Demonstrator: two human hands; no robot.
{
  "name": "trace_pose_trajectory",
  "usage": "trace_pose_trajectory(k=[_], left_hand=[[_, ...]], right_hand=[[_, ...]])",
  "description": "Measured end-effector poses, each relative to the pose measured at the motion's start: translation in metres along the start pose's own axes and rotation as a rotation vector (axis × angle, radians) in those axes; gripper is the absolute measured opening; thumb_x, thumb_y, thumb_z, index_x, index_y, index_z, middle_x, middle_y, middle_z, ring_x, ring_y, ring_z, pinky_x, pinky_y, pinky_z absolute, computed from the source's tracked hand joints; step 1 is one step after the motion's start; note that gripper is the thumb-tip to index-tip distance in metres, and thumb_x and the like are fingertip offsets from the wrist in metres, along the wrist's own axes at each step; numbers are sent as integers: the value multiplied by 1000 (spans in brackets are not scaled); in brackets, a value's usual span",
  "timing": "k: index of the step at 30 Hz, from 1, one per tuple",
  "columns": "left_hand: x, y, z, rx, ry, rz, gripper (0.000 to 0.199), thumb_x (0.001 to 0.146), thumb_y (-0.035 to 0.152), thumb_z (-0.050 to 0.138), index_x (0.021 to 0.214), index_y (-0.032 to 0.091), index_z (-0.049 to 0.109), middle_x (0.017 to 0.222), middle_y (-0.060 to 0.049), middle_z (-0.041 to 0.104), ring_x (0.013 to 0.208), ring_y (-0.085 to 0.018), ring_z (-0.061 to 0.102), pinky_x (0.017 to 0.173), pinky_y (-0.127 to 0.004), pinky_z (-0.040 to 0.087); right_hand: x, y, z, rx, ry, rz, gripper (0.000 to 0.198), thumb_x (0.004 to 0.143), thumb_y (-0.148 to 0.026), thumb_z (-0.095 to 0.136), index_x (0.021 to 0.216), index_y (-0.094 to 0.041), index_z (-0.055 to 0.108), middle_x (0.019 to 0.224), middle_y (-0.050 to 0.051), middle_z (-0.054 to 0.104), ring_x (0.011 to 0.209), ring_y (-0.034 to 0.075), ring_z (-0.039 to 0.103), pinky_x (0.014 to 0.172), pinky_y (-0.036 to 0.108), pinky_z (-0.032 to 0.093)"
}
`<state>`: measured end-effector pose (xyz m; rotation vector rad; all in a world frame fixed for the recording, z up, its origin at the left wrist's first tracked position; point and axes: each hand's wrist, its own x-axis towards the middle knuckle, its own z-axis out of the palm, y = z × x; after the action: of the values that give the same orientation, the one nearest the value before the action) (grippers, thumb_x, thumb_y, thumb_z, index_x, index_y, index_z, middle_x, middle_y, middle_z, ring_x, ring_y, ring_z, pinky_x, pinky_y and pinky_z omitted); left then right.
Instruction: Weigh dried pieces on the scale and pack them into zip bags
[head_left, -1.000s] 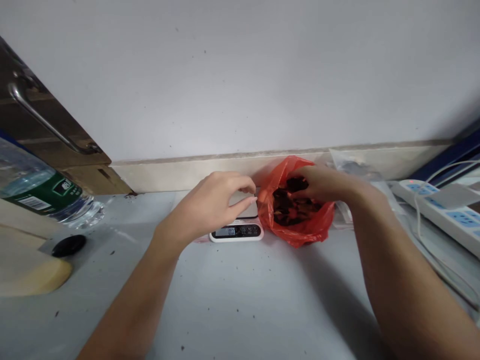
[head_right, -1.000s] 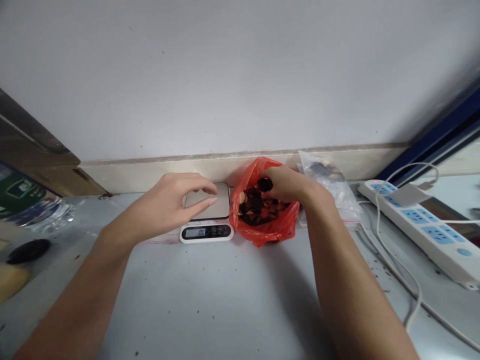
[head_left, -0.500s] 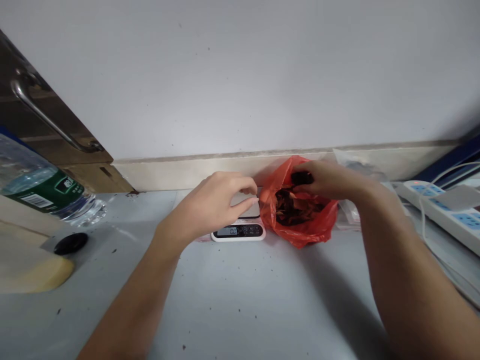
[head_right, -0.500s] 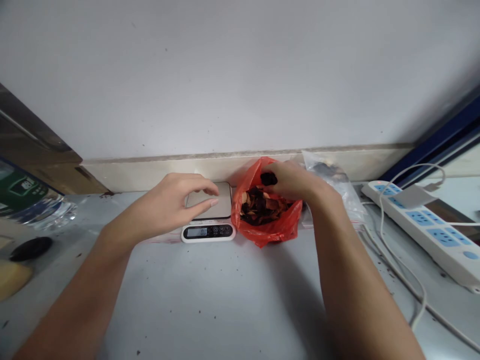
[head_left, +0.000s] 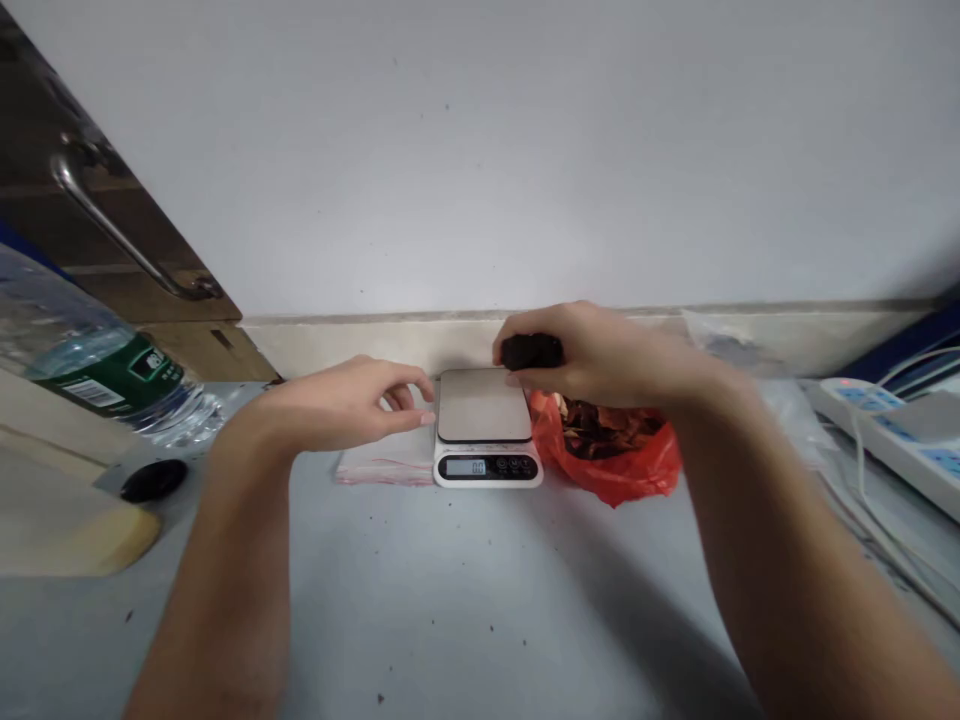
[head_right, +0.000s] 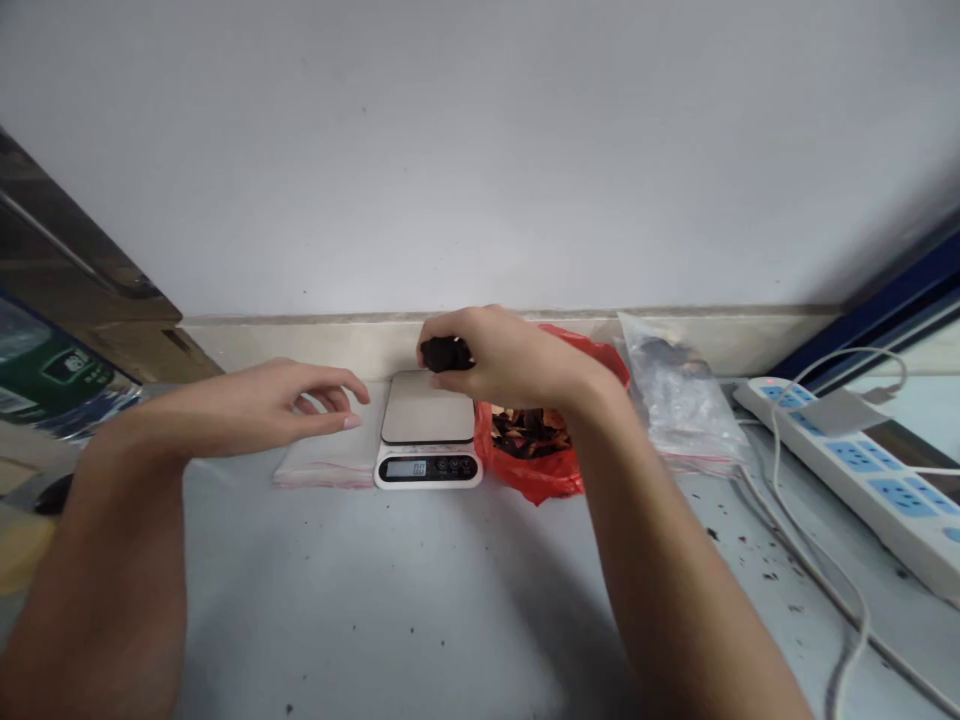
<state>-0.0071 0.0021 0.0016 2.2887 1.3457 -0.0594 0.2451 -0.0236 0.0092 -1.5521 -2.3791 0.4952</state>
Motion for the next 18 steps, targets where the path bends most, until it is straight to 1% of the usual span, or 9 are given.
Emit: trace_pose_trajectory(k=[3, 5, 8, 10, 13, 15, 17, 18], left_hand=[[-4, -13, -3, 3, -27, -93, 41, 88, 54, 58, 117, 29, 73, 105, -5, 82, 86, -24, 77, 60, -25, 51], [-4, -18, -3, 3, -26, -122, 43, 87, 53, 59, 118, 28, 73, 107, -6, 82, 89, -25, 77, 64, -26, 52], [-3, -21, -3, 18, -16, -129, 43, 87, 51, 58, 120, 27, 72, 109, -7, 82, 91, -25, 77, 67, -27, 53], [-2, -21, -1, 33, -12, -112, 43, 89, 50, 57, 122, 27, 71, 109, -7, 82, 89, -24, 77, 66, -26, 53], [1, -18, 2, 36, -25, -73, 42, 89, 50, 57, 123, 29, 71, 109, -6, 82, 86, -22, 77, 65, -25, 53], [2, -14, 4, 37, -44, -69, 39, 89, 48, 58, 121, 29, 72, 107, -6, 82, 85, -22, 77, 63, -24, 52], [4, -9, 7, 47, -68, -91, 36, 89, 46, 59, 117, 29, 73, 107, -6, 82, 83, -22, 77, 61, -25, 51], [5, -7, 9, 55, -83, -106, 35, 89, 46, 59, 116, 29, 73, 108, -6, 81, 83, -23, 77, 60, -25, 51]], right_hand=[[23, -9, 20, -35, -71, 27, 11, 91, -18, 61, 95, -23, 71, 88, 0, 72, 74, 15, 59, 64, 26, 40], [35, -13, 33, -85, -139, 77, 15, 91, -14, 58, 95, -22, 71, 88, 1, 72, 73, 15, 59, 61, 26, 38], [46, -15, 49, -148, -224, 124, 26, 90, -6, 56, 102, -21, 73, 99, 5, 74, 85, 18, 64, 65, 26, 40], [49, -15, 55, -164, -247, 142, 32, 88, -3, 57, 108, -21, 74, 104, 7, 75, 92, 20, 66, 70, 26, 42], [48, -14, 57, -161, -272, 170, 36, 85, -4, 60, 111, -23, 75, 108, 7, 76, 95, 21, 69, 70, 26, 45], [44, -12, 52, -134, -271, 187, 36, 83, -6, 63, 112, -24, 76, 112, 6, 76, 95, 21, 70, 70, 26, 46], [36, -11, 42, -95, -240, 209, 33, 88, -16, 65, 118, -26, 74, 111, 5, 77, 94, 21, 71, 72, 26, 48], [30, -10, 35, -72, -201, 224, 32, 92, -22, 64, 122, -27, 73, 110, 4, 78, 93, 20, 71, 73, 26, 50]])
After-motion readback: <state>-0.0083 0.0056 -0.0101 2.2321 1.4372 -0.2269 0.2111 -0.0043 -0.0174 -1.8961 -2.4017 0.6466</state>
